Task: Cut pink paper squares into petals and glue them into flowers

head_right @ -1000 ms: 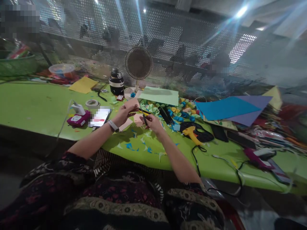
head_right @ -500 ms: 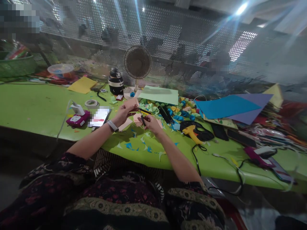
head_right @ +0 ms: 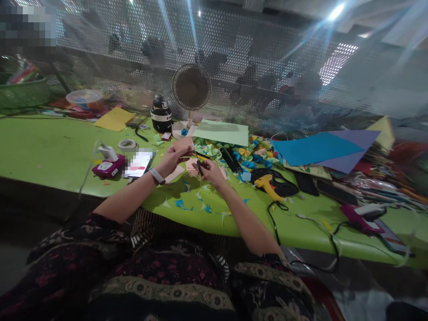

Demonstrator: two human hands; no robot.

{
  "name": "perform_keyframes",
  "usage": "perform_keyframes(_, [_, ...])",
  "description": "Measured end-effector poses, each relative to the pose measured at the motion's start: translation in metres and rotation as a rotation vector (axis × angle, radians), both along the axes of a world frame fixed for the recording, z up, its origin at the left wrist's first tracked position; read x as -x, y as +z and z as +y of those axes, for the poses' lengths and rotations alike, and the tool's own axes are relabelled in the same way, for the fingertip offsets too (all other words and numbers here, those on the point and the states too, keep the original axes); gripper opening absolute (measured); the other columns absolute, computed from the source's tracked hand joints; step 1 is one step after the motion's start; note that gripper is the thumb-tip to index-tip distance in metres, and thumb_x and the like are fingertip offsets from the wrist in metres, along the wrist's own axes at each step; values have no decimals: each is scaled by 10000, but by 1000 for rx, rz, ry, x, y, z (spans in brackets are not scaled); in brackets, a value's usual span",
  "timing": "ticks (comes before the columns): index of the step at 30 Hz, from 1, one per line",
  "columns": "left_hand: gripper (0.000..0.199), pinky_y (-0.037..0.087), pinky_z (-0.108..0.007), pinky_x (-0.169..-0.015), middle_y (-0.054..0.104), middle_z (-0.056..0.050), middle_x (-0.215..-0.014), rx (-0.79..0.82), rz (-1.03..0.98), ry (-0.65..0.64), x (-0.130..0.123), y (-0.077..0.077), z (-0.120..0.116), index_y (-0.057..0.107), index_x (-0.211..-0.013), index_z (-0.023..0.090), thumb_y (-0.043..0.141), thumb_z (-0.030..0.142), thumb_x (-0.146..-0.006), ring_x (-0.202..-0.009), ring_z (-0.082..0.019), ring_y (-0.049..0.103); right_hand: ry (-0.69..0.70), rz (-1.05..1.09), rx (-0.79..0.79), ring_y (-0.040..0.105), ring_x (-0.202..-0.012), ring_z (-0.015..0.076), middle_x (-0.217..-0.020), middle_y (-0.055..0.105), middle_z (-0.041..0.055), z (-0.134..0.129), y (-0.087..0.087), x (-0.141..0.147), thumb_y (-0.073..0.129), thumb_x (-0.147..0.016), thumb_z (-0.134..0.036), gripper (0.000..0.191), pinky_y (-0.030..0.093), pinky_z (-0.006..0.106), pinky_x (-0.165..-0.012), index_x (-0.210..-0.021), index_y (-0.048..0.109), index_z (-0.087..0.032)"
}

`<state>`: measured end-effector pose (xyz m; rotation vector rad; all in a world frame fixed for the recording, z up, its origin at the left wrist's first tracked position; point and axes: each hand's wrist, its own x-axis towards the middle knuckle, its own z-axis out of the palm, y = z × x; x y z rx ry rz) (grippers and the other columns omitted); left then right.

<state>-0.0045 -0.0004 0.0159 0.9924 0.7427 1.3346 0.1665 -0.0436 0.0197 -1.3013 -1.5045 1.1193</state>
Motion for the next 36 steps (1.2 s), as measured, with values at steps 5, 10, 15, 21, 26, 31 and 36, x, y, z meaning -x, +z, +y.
perform_keyframes(5, [388,522,-315,-770,750,-86,-828,-13,-2,1,1,-2,1,723,-822,154,872,442,-610,-785,-187,714,-2,0,13,475,-463,61,-623,566,-61,0,1,1,836,-539,-628,562,420,210,-411,-742,542,-194])
perform_keyframes(10, [400,525,-315,-769,747,-92,-820,-11,-3,14,0,-1,1,725,-822,150,881,445,-602,-788,-191,711,-12,-7,14,467,-440,58,-608,569,-67,0,2,1,825,-549,-639,561,417,212,-412,-747,543,-196])
perform_keyframes(15, [419,529,-301,-753,746,-91,-802,4,2,22,0,0,0,726,-798,145,894,456,-572,-768,-185,706,1,-17,13,466,-441,59,-627,578,-58,-1,1,1,825,-580,-617,538,415,217,-421,-745,533,-197])
perform_keyframes(21, [379,539,-291,-755,743,-92,-785,26,-25,3,1,-1,2,732,-781,120,898,403,-589,-728,-158,698,-36,-18,17,464,-439,65,-586,553,-63,0,-3,1,823,-535,-659,581,379,214,-409,-727,532,-195])
perform_keyframes(26, [309,546,-283,-760,738,-82,-763,72,-58,1,1,-3,5,730,-766,115,896,327,-613,-693,-137,685,-54,11,26,468,-445,69,-555,539,-71,1,-5,3,809,-469,-717,640,398,214,-415,-704,521,-196])
perform_keyframes(31, [262,547,-282,-762,730,-74,-745,74,-75,-7,1,-4,7,726,-760,120,883,293,-640,-681,-133,684,-58,0,30,479,-452,73,-561,552,-60,1,-5,3,831,-486,-682,607,431,215,-421,-699,534,-198])
perform_keyframes(36, [252,541,-285,-771,732,-74,-762,97,-93,-4,0,-3,6,727,-778,118,880,265,-642,-660,-123,674,-63,6,26,494,-456,78,-564,562,-53,1,-5,2,834,-489,-680,598,443,207,-412,-688,531,-205])
